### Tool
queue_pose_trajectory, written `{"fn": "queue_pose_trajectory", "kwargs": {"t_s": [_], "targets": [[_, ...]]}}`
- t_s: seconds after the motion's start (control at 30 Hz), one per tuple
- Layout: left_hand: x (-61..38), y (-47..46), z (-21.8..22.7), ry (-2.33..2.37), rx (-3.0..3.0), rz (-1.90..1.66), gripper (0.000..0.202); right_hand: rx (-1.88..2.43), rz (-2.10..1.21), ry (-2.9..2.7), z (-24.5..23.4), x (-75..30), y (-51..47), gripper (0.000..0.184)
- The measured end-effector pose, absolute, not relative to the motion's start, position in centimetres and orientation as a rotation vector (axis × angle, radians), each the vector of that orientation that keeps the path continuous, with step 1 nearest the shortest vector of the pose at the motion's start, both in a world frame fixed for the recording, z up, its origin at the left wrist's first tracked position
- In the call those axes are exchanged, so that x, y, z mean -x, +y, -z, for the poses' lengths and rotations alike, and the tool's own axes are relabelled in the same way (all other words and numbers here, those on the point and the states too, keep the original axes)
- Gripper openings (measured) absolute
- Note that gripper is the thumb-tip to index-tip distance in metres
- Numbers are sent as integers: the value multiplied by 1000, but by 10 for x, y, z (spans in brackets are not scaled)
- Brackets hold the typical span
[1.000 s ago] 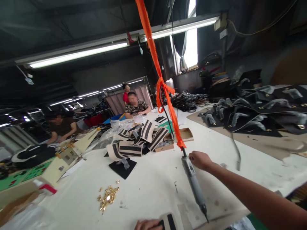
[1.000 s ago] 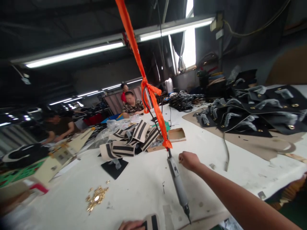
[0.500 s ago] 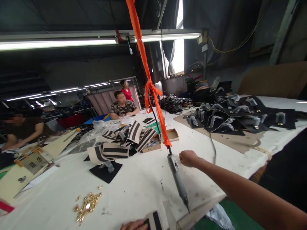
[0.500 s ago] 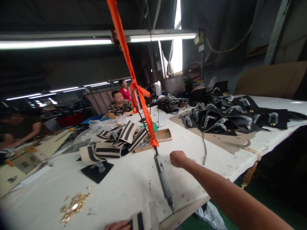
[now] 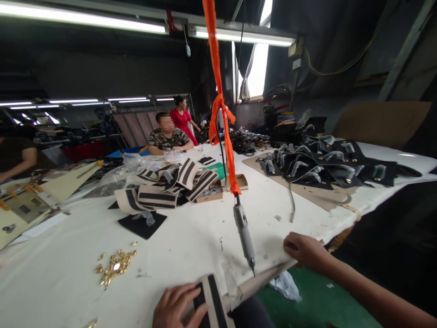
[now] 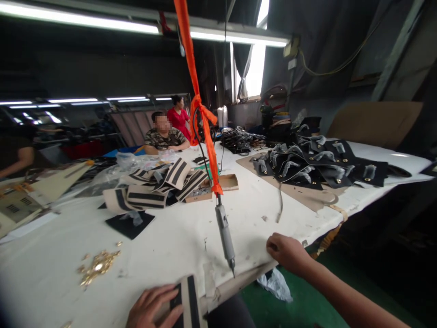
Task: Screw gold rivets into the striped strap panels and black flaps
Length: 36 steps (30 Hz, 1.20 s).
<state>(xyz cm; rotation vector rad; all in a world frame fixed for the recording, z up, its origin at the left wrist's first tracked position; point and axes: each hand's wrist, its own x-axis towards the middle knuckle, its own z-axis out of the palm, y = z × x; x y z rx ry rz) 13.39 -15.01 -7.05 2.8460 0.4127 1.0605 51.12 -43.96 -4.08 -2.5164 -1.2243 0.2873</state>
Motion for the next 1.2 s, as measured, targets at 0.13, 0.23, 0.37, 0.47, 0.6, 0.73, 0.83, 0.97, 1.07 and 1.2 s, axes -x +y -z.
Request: {"fn": "queue_pose_trajectory", "kwargs": {"t_s": [0.13,0.23,0.37,0.47,0.6,0.73,0.83,0.97,1.07,1.2], "targets": [[-136,-179,55,658,-2721,-875,21,2442,-409,-1246,48,-521,-450,23],[-138,-191,48,720,-2637,-763,23,2371,-558,-1214,56,-531,-461,31],[-138,-195,48,764,-2549,-744,24,2304,-649,-1205,63,-540,-474,40],[-138,-198,50,775,-2527,-749,26,2290,-598,-1237,68,-541,-481,37],[-138,-200,50,790,-2514,-737,26,2269,-492,-1331,76,-538,-488,28],[-137,-200,52,782,-2508,-729,27,2280,-411,-1393,80,-537,-497,28],[-136,-199,55,773,-2513,-738,28,2299,-388,-1394,79,-535,-500,28],[-136,-199,57,771,-2520,-746,30,2289,-415,-1361,72,-528,-497,29],[-136,-199,56,772,-2519,-741,29,2273,-431,-1314,65,-523,-493,34],[-136,-199,57,769,-2516,-747,29,2303,-409,-1236,55,-517,-490,38]]}}
